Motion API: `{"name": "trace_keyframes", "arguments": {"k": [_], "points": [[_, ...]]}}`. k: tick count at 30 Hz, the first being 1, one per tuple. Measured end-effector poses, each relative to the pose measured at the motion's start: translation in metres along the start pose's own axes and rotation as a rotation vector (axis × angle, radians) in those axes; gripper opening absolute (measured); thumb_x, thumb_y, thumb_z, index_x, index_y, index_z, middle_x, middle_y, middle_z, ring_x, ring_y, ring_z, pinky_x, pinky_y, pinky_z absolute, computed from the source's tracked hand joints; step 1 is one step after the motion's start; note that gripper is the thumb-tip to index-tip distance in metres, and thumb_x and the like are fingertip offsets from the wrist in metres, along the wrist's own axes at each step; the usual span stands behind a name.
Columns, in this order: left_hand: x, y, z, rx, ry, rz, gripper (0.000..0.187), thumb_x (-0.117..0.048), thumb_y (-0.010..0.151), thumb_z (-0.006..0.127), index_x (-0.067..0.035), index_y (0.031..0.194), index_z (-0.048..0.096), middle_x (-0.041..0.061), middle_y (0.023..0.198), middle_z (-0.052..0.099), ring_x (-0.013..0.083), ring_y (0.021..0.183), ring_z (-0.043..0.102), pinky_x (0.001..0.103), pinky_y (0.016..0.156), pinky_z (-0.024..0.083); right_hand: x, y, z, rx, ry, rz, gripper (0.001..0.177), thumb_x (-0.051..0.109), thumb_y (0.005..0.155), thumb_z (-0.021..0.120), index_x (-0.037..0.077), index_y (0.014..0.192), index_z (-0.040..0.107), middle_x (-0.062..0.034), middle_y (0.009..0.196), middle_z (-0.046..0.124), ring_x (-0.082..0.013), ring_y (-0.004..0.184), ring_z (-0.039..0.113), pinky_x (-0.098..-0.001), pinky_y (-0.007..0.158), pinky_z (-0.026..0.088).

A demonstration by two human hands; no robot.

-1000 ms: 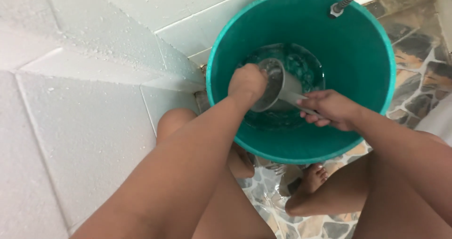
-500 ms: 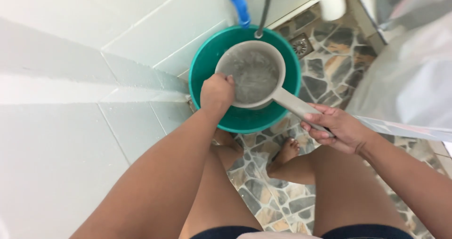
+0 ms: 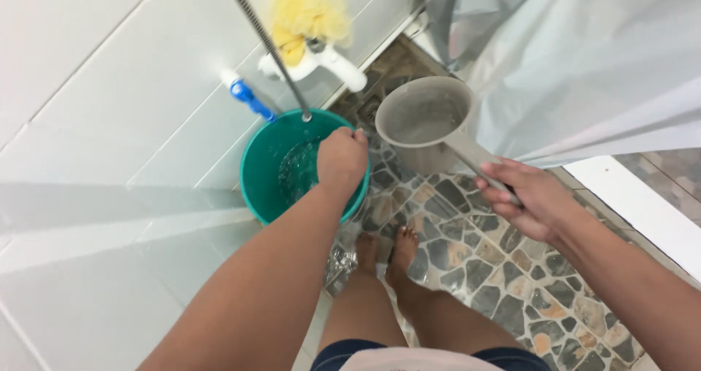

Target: The person wipes the toilet seat and tank with a cloth, rinses the cloth at the sink, and then pours water from a mug onto the shower floor. The person also uses a handheld bidet sprayer to rinse the bathroom floor.

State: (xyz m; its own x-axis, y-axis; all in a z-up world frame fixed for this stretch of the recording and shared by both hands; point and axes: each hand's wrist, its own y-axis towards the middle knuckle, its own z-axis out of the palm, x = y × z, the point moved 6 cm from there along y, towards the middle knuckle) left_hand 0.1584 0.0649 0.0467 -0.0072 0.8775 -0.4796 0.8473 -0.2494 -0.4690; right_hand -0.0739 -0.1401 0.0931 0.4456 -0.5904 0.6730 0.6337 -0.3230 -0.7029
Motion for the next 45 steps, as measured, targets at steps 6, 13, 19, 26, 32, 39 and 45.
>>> {"name": "trace_keyframes", "arguments": {"k": [6, 13, 19, 26, 32, 39, 45], "points": [[-0.078, 0.016, 0.049, 0.087, 0.031, 0.153, 0.036, -0.034, 0.1, 0.045, -0.013, 0.098, 0.075, 0.011, 0.084, 0.075, 0.0317, 0.088, 0.077, 0.043, 0.074, 0.064, 0.021, 0.02, -0.025, -0.088, 0.139, -0.11, 0.021, 0.01, 0.102, 0.056, 0.001, 0.121, 0.059, -0.0139, 0.089, 0.052, -0.0034, 0.053, 0.038, -0.0157, 0.034, 0.021], [-0.133, 0.012, 0.071, 0.189, 0.104, 0.275, 0.037, -0.035, 0.102, 0.046, -0.012, 0.097, 0.074, 0.011, 0.081, 0.073, 0.0262, 0.08, 0.074, 0.038, 0.066, 0.059, 0.023, -0.026, -0.037, -0.179, 0.288, -0.171, 0.016, 0.007, 0.101, 0.058, -0.001, 0.114, 0.06, -0.0147, 0.082, 0.054, -0.0041, 0.05, 0.038, -0.0151, 0.034, 0.019], [-0.157, 0.009, 0.109, 0.279, 0.279, 0.406, 0.039, -0.034, 0.107, 0.041, -0.009, 0.103, 0.071, 0.009, 0.08, 0.07, 0.022, 0.077, 0.072, 0.036, 0.064, 0.056, -0.006, -0.078, -0.057, -0.289, 0.387, -0.144, 0.017, 0.005, 0.099, 0.059, -0.002, 0.115, 0.063, -0.0152, 0.08, 0.055, -0.0031, 0.049, 0.037, -0.0137, 0.032, 0.02], [-0.196, -0.039, 0.16, 0.365, 0.427, 0.518, 0.04, -0.036, 0.107, 0.04, -0.01, 0.104, 0.071, 0.011, 0.087, 0.072, 0.025, 0.086, 0.074, 0.038, 0.072, 0.058, -0.052, -0.123, -0.104, -0.368, 0.502, -0.144, 0.029, 0.003, 0.096, 0.06, -0.006, 0.124, 0.064, -0.017, 0.078, 0.054, -0.0057, 0.046, 0.038, -0.0151, 0.03, 0.021], [-0.229, -0.082, 0.218, 0.414, 0.488, 0.566, 0.042, -0.036, 0.105, 0.042, -0.008, 0.099, 0.073, 0.015, 0.09, 0.075, 0.0321, 0.092, 0.076, 0.043, 0.079, 0.061, -0.087, -0.163, -0.165, -0.447, 0.55, -0.143, 0.035, 0.002, 0.097, 0.06, -0.01, 0.129, 0.063, -0.0189, 0.079, 0.055, -0.0062, 0.048, 0.037, -0.0172, 0.03, 0.02], [-0.259, -0.155, 0.297, 0.404, 0.488, 0.562, 0.041, -0.035, 0.103, 0.046, -0.007, 0.103, 0.075, 0.018, 0.098, 0.077, 0.0368, 0.101, 0.075, 0.048, 0.086, 0.061, -0.153, -0.225, -0.293, -0.512, 0.632, -0.14, 0.027, 0.002, 0.097, 0.06, -0.01, 0.121, 0.062, -0.0183, 0.079, 0.052, -0.0085, 0.047, 0.037, -0.0177, 0.031, 0.018], [-0.282, -0.208, 0.419, 0.403, 0.562, 0.561, 0.044, -0.043, 0.101, 0.046, -0.011, 0.104, 0.076, 0.014, 0.105, 0.078, 0.0346, 0.11, 0.073, 0.048, 0.094, 0.06, -0.198, -0.29, -0.425, -0.605, 0.562, -0.156, 0.018, 0.003, 0.1, 0.058, -0.006, 0.115, 0.062, -0.018, 0.081, 0.054, -0.0087, 0.048, 0.036, -0.0172, 0.032, 0.019]]}}
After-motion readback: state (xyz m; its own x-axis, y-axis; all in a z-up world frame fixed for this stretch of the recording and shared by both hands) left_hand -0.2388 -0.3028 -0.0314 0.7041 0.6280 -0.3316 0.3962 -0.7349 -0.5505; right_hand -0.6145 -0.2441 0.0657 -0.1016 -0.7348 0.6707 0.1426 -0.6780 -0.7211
